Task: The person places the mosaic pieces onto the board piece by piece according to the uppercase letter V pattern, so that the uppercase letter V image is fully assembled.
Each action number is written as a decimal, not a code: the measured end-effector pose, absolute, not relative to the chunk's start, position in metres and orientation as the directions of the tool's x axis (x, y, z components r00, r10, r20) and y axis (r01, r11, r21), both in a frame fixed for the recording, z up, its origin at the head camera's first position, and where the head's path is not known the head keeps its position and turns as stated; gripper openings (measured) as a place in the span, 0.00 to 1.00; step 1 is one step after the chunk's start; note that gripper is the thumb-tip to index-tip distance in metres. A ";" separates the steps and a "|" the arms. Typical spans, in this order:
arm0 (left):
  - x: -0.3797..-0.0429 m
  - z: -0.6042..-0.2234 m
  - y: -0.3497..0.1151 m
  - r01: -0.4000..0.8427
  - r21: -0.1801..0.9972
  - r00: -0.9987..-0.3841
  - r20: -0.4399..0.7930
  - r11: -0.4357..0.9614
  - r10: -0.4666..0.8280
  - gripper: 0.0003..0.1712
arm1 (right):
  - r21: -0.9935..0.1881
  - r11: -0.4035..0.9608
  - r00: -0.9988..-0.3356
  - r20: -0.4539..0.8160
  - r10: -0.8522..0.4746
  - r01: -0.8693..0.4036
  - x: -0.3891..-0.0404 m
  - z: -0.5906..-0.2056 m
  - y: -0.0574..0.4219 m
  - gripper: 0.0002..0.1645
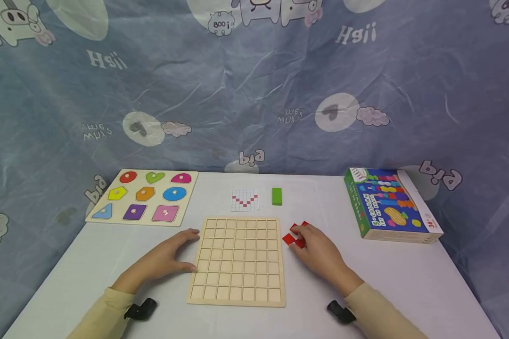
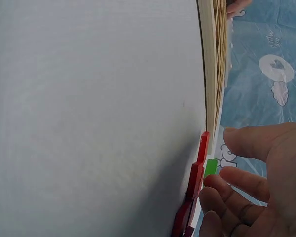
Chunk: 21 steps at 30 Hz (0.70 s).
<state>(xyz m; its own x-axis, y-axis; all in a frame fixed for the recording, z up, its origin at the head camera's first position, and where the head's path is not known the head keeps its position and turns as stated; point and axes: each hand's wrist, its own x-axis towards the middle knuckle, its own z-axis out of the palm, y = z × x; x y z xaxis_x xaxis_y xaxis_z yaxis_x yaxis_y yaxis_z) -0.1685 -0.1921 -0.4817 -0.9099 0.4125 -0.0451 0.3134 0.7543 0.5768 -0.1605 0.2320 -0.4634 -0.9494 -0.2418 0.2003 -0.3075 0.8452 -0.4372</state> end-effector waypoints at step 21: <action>-0.168 -0.475 -0.191 0.372 0.563 -0.853 -0.106 0.738 0.511 0.60 | -0.404 0.872 -0.959 0.170 -0.226 -0.277 -0.172 -0.470 0.221 0.21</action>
